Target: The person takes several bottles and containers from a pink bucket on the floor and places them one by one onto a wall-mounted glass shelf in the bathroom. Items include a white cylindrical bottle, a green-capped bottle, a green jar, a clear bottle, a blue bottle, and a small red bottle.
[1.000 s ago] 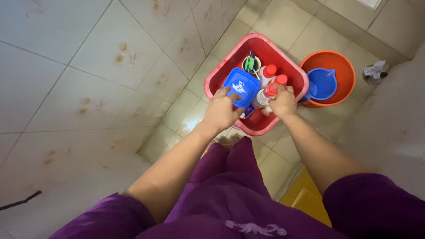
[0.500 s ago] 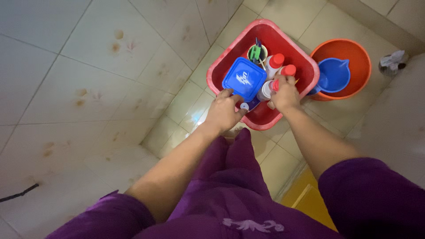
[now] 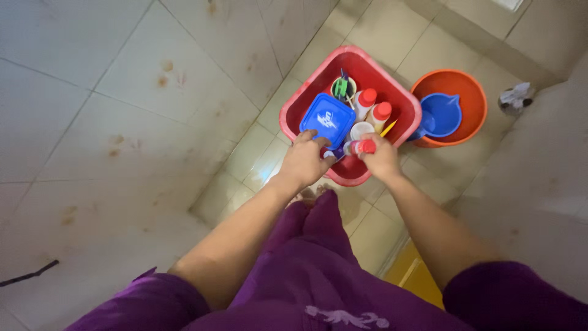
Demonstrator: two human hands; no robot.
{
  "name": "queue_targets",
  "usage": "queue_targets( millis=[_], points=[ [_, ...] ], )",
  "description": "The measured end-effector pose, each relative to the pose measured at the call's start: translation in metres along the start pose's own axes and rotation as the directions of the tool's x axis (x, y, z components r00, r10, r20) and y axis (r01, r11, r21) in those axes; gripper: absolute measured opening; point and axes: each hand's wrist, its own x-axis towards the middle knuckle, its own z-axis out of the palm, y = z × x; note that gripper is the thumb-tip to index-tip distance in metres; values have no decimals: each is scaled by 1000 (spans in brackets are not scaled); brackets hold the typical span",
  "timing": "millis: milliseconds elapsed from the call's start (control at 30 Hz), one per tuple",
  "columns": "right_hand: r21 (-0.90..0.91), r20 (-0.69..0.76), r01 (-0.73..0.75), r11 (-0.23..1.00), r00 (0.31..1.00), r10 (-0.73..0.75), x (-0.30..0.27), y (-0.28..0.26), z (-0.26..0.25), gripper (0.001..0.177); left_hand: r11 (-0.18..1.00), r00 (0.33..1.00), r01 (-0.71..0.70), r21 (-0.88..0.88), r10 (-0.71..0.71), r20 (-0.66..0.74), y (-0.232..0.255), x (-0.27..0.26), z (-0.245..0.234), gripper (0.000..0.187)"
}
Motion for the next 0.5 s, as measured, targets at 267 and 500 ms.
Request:
queue_targets(
  millis=[267, 500],
  points=[
    [22, 43, 61, 998, 997, -62, -20, -93, -48, 48, 1000, 991, 18, -19, -16, 133, 23, 1, -33, 48],
    [343, 141, 50, 938, 984, -104, -27, -159, -100, 46, 994, 990, 22, 111, -37, 136, 56, 2, -61, 78]
  ],
)
